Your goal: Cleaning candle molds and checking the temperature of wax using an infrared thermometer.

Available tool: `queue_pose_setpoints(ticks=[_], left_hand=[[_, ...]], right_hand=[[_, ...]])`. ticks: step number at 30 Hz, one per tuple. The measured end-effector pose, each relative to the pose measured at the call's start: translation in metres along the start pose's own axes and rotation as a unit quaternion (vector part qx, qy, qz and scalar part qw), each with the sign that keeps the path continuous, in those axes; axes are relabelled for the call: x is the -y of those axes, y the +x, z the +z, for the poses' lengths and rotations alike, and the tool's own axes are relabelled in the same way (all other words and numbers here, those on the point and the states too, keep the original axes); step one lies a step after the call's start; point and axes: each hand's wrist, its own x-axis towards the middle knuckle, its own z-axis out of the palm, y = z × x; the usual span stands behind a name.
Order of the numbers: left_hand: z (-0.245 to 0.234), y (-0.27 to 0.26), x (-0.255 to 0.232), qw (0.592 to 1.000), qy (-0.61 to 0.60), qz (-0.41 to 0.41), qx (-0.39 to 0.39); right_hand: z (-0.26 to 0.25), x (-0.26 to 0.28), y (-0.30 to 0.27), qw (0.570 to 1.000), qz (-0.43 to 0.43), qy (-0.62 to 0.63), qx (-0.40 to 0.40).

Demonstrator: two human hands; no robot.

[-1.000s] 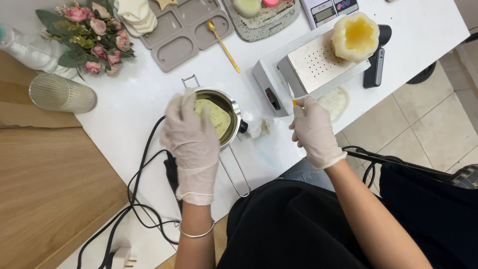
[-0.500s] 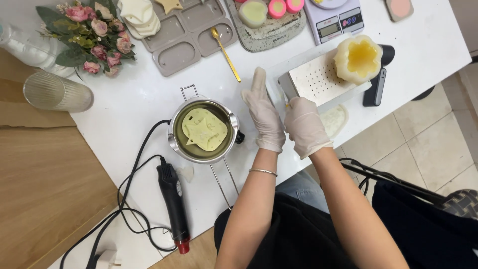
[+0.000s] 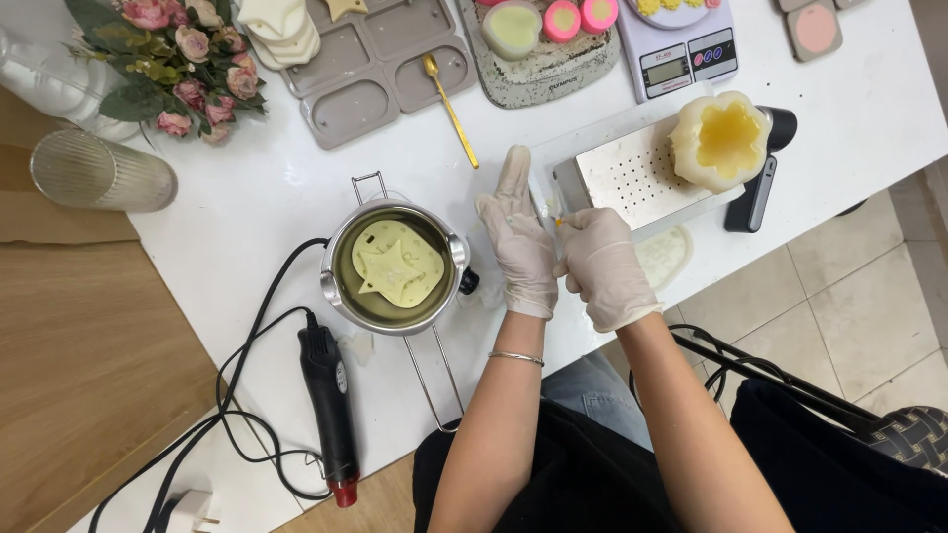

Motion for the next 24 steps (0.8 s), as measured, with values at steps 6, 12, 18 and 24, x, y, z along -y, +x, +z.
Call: queue_pose_setpoints(ticks=[6, 12, 18, 24], left_hand=[[-0.002, 0.001, 0.0, 1.0, -0.017, -0.012, 0.003], [-0.002, 0.001, -0.001, 1.0, -0.007, -0.01, 0.014], [-0.018, 0.008, 0.012, 1.0, 0.002, 0.003, 0.024], [-0.03, 0.014, 0.011, 0.999, -0.042, -0.011, 0.012]], right_hand=[[0.002, 0.003, -0.001, 1.0, 0.014, -0.026, 0.007], [0.004, 0.002, 0.006, 0.999, 0.003, -0.042, 0.013], [0.017, -0.016, 0.018, 0.997, -0.058, -0.056, 0.013], [0.021, -0.01, -0.009, 0.998, -0.058, -0.037, 0.001]])
